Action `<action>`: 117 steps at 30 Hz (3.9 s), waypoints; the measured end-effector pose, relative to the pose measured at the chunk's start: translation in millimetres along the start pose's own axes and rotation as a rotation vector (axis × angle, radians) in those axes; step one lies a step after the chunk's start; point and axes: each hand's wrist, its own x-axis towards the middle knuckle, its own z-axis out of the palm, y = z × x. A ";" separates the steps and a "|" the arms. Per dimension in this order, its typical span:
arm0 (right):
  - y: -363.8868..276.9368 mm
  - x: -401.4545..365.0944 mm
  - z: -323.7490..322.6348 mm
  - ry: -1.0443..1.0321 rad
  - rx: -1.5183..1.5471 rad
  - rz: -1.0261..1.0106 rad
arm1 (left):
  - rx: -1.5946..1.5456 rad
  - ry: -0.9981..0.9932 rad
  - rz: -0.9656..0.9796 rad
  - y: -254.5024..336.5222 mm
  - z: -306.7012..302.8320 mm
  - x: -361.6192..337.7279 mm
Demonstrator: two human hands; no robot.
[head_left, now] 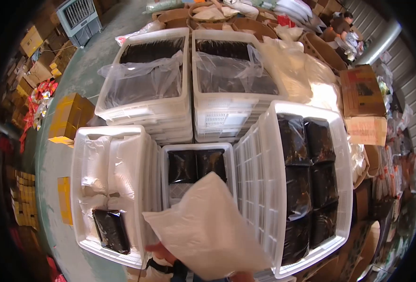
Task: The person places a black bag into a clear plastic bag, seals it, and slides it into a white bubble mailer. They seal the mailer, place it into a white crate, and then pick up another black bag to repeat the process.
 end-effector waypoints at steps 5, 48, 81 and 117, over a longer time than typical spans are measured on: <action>-50.5 39.6 21.0 -0.388 0.424 0.345 | 0.392 0.374 -0.089 3.9 -21.2 9.7; 72.0 383.8 -223.2 0.736 -1.378 -0.270 | 1.183 0.542 0.102 -124.0 -208.2 210.2; 57.0 421.5 -230.9 0.875 -1.560 -0.006 | 1.488 1.136 -0.219 -174.0 -272.7 314.2; 38.0 252.9 -67.1 0.634 -0.703 -0.637 | 0.585 0.805 0.512 -135.5 -86.9 191.5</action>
